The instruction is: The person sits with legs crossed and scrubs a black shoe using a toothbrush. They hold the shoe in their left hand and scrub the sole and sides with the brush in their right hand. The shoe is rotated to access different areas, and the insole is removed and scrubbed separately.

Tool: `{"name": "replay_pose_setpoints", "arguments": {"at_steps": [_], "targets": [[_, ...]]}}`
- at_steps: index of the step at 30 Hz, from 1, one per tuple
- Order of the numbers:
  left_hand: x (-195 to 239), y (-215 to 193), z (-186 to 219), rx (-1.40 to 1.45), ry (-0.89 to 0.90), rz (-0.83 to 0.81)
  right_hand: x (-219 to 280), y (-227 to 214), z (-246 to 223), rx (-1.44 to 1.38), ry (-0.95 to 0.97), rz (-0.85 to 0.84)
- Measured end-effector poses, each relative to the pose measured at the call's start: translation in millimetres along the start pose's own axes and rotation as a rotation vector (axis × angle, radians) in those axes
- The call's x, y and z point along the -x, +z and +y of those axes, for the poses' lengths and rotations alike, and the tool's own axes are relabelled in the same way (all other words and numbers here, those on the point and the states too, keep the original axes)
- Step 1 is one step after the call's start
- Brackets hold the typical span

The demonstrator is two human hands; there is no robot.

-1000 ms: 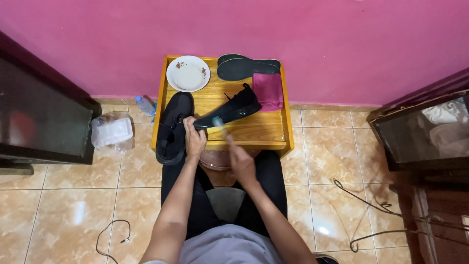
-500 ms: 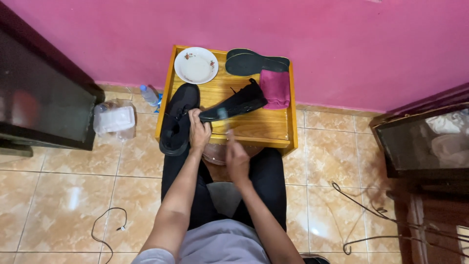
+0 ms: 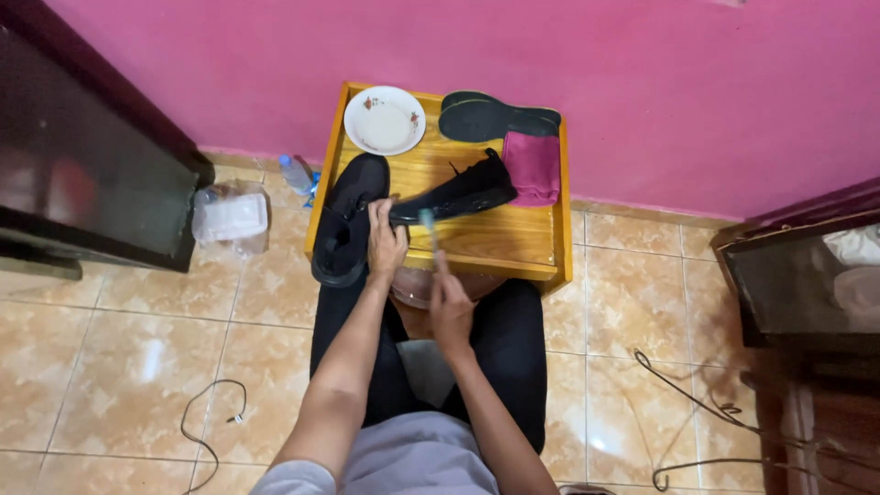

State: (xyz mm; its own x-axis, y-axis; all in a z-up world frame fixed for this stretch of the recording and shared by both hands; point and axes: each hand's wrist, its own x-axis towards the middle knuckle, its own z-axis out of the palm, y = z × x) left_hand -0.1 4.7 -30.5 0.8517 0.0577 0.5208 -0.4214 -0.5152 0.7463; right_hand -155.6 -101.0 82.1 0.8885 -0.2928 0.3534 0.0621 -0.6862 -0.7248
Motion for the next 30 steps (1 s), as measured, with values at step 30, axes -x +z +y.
{"name": "replay_pose_setpoints", "arguments": {"at_steps": [30], "targets": [[-0.5,-2.8,7.3,-0.009,0.051,0.013,-39.8,-20.0,88.8,0.078,0.127,0.035]]}}
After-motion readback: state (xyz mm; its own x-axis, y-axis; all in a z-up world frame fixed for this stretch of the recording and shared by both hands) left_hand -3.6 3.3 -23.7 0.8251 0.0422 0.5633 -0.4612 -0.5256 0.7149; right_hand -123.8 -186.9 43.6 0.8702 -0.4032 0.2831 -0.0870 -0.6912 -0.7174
